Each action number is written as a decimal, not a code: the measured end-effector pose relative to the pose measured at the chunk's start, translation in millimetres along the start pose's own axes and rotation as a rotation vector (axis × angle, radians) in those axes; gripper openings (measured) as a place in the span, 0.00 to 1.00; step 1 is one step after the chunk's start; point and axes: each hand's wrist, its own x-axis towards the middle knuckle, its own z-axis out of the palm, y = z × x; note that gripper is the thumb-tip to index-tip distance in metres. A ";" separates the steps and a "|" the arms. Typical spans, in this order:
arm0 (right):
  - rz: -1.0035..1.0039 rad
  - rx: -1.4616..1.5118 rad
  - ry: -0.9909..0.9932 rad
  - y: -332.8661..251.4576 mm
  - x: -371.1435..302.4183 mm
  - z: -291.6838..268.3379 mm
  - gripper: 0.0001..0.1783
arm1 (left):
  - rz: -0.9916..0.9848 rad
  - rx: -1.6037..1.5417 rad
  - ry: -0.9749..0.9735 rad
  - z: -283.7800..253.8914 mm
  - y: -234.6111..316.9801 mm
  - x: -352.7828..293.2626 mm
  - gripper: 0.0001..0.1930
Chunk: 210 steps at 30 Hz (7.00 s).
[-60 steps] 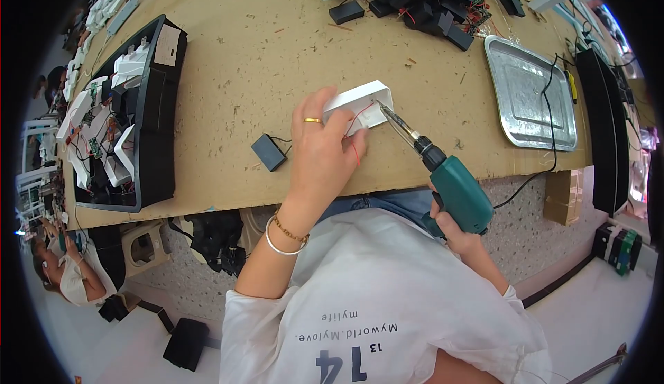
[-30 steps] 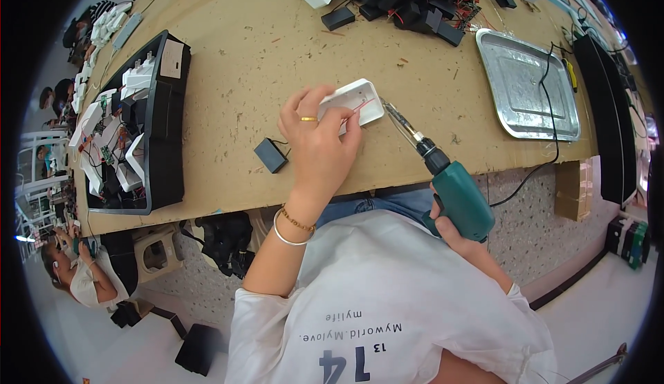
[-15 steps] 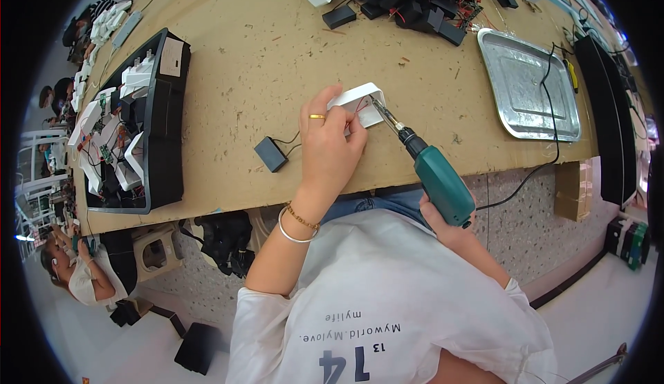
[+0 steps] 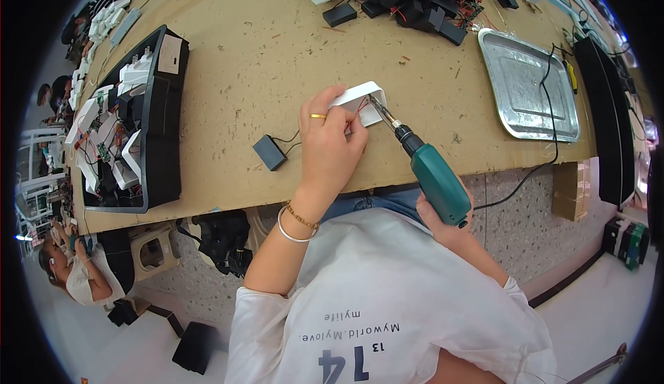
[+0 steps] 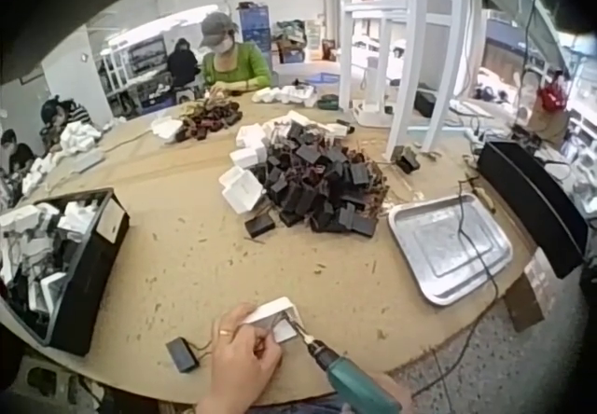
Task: Soldering or heat-fusing components into plastic housings at a manual workstation.
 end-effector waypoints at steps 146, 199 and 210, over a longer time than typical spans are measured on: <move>0.130 0.323 0.177 12.5 15.2 -18.3 0.14 | -0.479 -0.196 -0.339 -8.7 -115.6 211.0 0.26; -0.048 0.381 0.267 6.2 30.9 -11.1 0.23 | -0.054 0.453 -0.052 -130.1 -84.0 29.2 0.17; 0.002 0.419 0.257 1.1 30.4 -7.1 0.24 | -0.162 0.247 -0.478 -89.6 -61.9 52.2 0.16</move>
